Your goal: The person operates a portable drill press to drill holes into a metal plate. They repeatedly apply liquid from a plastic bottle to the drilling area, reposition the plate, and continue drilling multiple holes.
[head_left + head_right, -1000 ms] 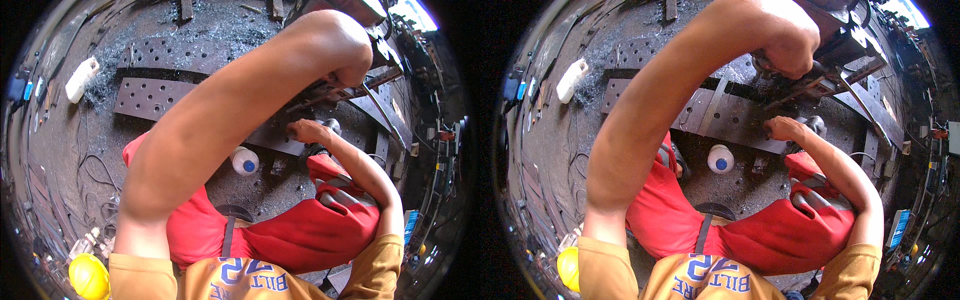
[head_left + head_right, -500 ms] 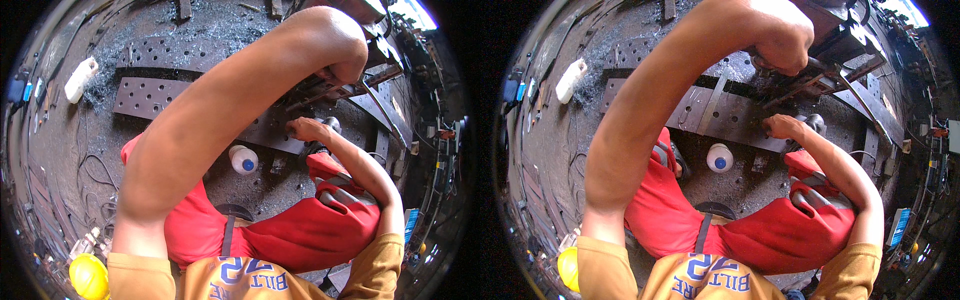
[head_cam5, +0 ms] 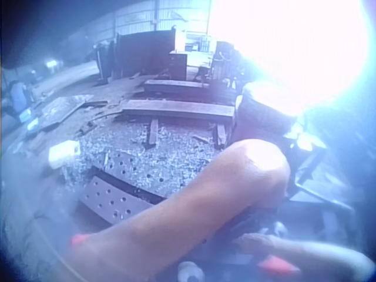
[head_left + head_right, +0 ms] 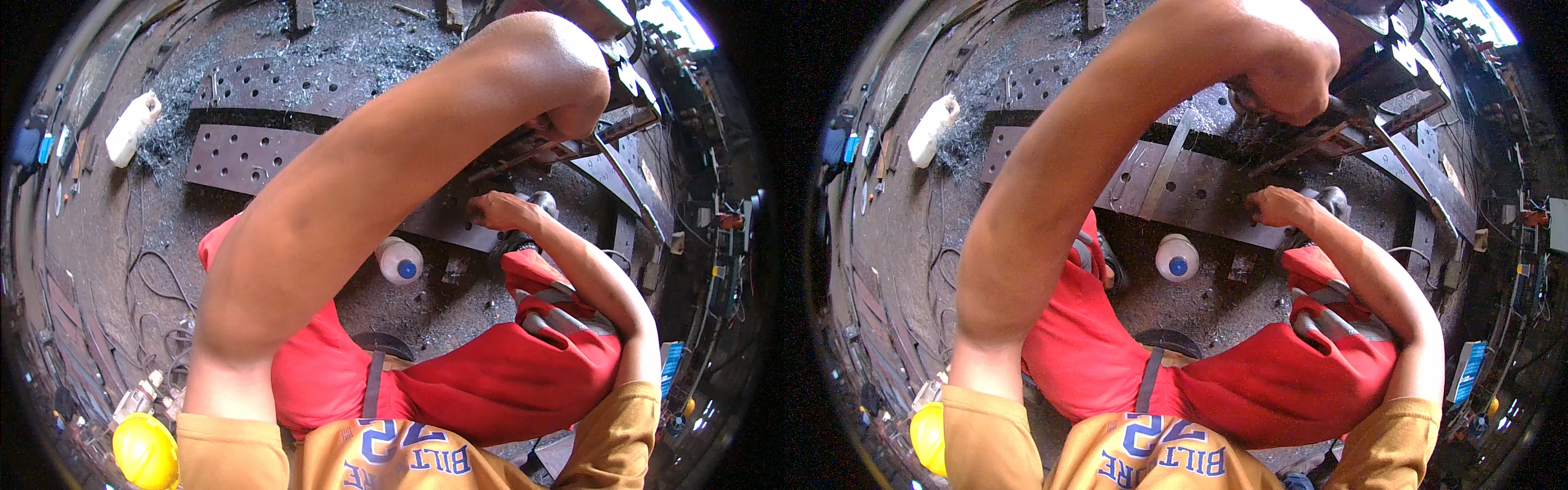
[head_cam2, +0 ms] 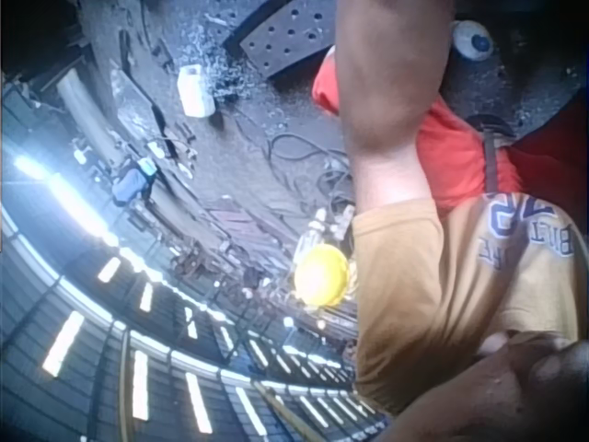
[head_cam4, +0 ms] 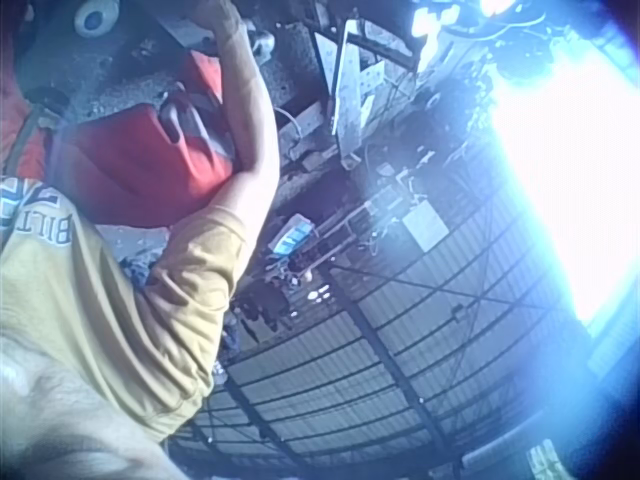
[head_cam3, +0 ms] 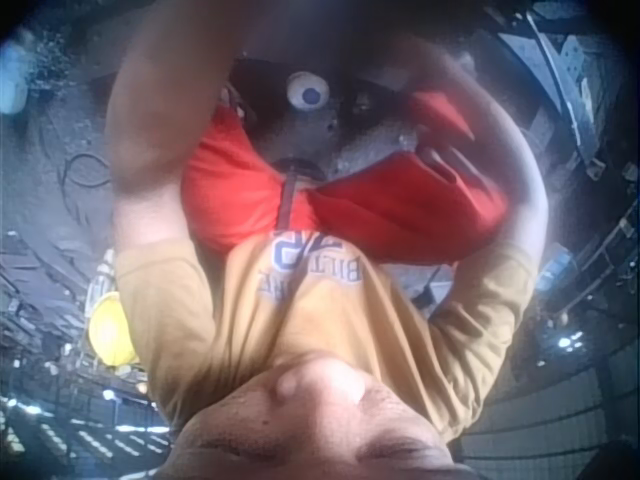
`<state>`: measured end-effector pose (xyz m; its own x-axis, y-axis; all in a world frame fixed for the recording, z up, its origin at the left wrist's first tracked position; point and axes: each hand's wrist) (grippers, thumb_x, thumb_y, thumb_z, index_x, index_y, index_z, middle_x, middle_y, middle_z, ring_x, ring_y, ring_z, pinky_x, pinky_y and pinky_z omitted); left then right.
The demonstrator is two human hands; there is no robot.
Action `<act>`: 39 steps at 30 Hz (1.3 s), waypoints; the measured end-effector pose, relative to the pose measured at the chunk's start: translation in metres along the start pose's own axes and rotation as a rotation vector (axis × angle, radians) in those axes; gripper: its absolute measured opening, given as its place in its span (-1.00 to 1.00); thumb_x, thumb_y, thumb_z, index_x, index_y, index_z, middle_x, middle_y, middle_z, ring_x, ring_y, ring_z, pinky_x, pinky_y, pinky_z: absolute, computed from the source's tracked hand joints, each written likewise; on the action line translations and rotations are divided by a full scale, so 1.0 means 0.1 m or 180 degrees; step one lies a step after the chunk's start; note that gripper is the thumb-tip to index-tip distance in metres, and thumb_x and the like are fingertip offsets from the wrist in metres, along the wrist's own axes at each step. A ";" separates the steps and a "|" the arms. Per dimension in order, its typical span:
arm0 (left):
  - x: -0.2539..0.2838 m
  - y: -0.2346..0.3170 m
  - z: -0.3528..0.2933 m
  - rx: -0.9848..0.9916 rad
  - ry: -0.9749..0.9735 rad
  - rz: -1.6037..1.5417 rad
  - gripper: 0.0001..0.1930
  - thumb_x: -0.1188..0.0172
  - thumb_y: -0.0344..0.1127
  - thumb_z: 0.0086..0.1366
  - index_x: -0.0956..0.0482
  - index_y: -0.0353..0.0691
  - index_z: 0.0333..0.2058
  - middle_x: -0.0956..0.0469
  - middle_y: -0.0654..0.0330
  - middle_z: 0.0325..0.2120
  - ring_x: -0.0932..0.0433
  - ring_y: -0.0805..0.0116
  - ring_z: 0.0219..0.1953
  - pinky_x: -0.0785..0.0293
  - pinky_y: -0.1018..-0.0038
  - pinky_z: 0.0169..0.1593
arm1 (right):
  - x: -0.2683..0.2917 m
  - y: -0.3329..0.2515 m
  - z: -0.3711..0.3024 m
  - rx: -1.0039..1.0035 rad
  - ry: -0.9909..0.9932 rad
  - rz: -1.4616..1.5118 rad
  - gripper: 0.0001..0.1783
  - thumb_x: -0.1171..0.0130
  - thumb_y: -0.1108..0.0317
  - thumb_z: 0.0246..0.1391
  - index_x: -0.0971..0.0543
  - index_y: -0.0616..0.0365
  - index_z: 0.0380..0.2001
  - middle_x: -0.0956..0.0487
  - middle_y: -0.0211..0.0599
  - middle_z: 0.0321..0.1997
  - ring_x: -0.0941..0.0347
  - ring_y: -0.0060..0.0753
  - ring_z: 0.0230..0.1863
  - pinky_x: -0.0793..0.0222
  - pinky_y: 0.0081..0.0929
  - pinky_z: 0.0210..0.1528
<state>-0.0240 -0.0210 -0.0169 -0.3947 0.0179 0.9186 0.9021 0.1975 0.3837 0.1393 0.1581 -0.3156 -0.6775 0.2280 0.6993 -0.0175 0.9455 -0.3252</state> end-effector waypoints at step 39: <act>-0.50 -0.01 1.31 0.0267 -0.0611 0.0665 -0.58 -0.28 0.17 0.09 -0.75 0.18 -0.12 -0.72 0.42 -0.16 -0.62 0.36 -0.02 -0.09 -0.05 0.30 | -0.05 0.20 0.04 0.0645 0.0425 0.0594 -0.46 -0.30 0.44 -0.04 -0.55 0.18 0.09 -0.66 0.09 -0.05 -0.58 0.11 0.07 -0.51 -0.10 0.05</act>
<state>-0.0280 0.1060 -0.0753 -0.2349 0.2503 0.9392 0.9529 0.2501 0.1717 0.1395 0.1754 -0.3283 -0.5804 0.4347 0.6886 -0.0573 0.8217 -0.5671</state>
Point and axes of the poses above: each hand's wrist, its own z-axis towards the middle knuckle, its own x-axis out of the back of the hand, y = z × x
